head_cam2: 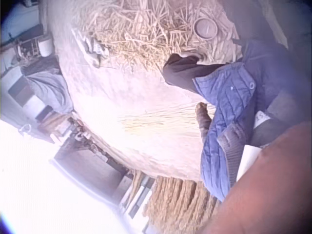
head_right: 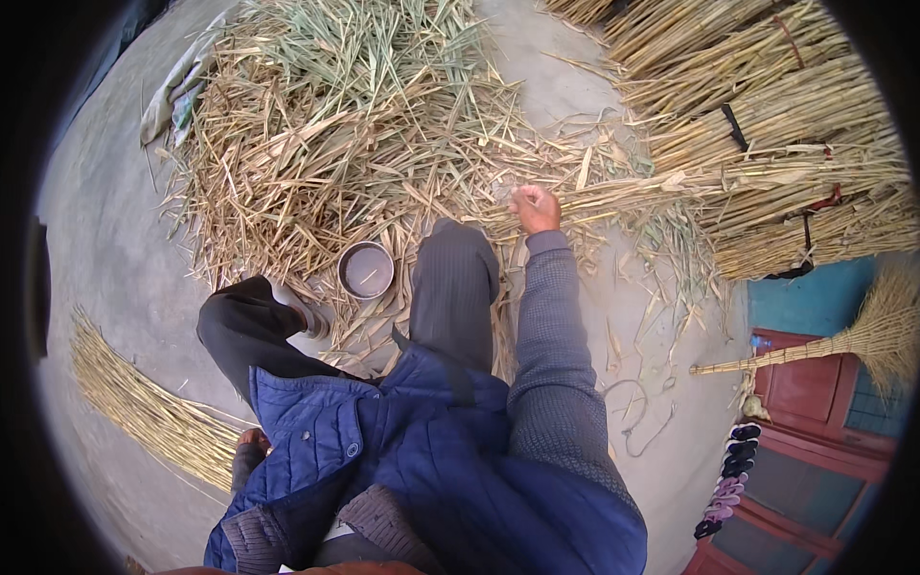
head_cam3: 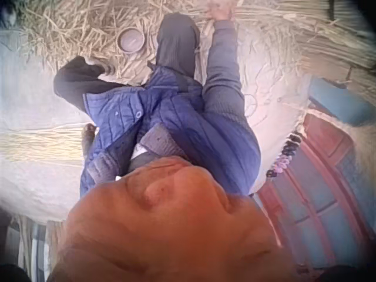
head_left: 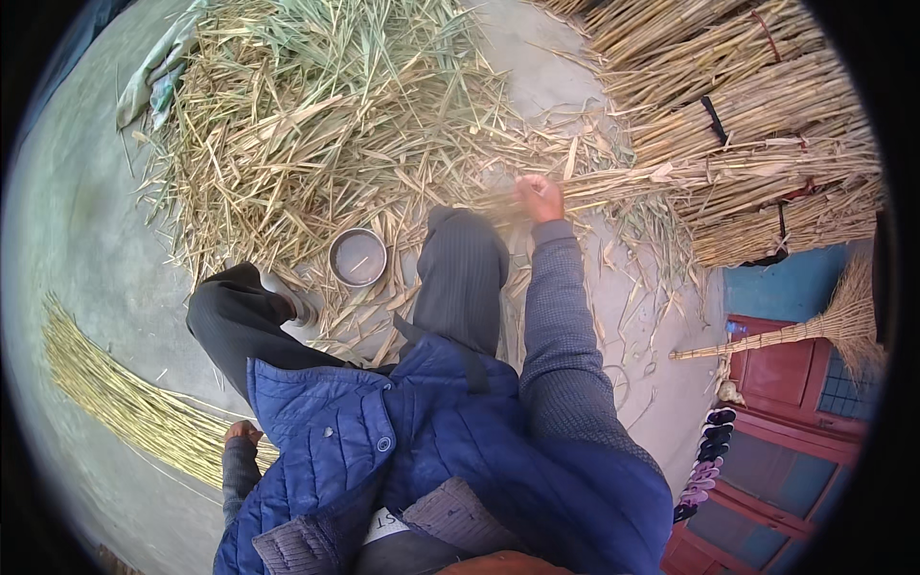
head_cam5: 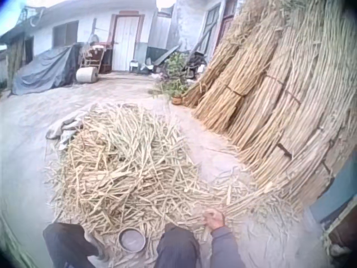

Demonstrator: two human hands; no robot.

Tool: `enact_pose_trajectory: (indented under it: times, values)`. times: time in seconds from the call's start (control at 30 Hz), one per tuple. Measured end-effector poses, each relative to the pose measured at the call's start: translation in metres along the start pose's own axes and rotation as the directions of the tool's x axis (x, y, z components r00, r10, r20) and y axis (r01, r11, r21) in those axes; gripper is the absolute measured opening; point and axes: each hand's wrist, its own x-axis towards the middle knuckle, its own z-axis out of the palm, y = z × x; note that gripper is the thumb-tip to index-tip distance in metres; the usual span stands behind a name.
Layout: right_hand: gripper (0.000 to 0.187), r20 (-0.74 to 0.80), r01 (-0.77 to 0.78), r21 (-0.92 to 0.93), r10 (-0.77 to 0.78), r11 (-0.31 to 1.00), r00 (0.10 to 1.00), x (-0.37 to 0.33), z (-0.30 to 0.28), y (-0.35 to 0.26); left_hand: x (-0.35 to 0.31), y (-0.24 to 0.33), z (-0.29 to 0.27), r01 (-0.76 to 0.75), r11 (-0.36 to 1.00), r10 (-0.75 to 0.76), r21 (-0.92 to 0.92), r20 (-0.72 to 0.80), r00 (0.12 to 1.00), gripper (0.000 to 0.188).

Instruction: The person sits on the floor and repeatedly strips thin fibers from long dried straw stalks by hand. They hold each stalk with both hands, pull off the fibers, and drop the processed stalks onto a pile on the floor.

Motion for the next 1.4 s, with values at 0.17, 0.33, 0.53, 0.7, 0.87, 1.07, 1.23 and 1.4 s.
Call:
enact_pose_trajectory:
  times: [0.17, 0.33, 0.53, 0.7, 0.87, 1.07, 1.23, 1.4]
  values:
    - [0.018, -0.204, -0.417, 0.125, 0.435, 0.900, 0.877, -0.034, -0.081, 0.128, 0.025, 0.034, -0.076, -0.058, 0.998, 0.060, 0.024, -0.096, 0.994, 0.020]
    - [0.021, -0.455, -0.198, 0.304, 0.325, 0.932, 0.829, -0.001, -0.135, 0.160, 0.026, 0.054, -0.133, -0.042, 0.999, 0.042, 0.003, -0.104, 0.994, 0.021]
    - [0.027, -0.684, -0.047, -0.126, -0.053, 0.991, 0.728, 0.090, -0.191, 0.150, 0.021, 0.067, -0.139, -0.060, 0.997, 0.065, 0.047, -0.113, 0.992, 0.031]
    - [0.024, -0.763, -0.211, -0.046, 0.103, 0.976, 0.638, 0.138, -0.208, 0.132, 0.031, 0.042, -0.120, -0.017, 0.998, 0.022, 0.060, -0.097, 0.995, 0.023]
    - [0.020, -0.690, -0.207, 0.190, 0.281, 0.960, 0.667, 0.128, -0.206, 0.093, 0.039, 0.021, -0.112, -0.085, 0.996, 0.087, 0.032, -0.101, 0.991, 0.023]
    - [0.023, -0.674, -0.166, 0.106, 0.193, 0.980, 0.713, 0.117, -0.213, 0.089, 0.041, 0.034, -0.117, -0.054, 0.998, 0.057, 0.045, -0.071, 0.996, 0.029]
    - [0.033, -0.444, -0.060, 0.264, 0.177, 0.963, 0.878, 0.086, -0.231, 0.077, 0.044, 0.042, -0.112, -0.056, 0.996, 0.062, 0.066, -0.085, 0.994, 0.034]
    - [0.028, -0.363, -0.034, 0.240, 0.123, 0.970, 0.924, 0.063, -0.250, 0.051, 0.047, 0.045, -0.101, 0.017, 0.999, -0.011, 0.046, -0.123, 0.992, 0.029]
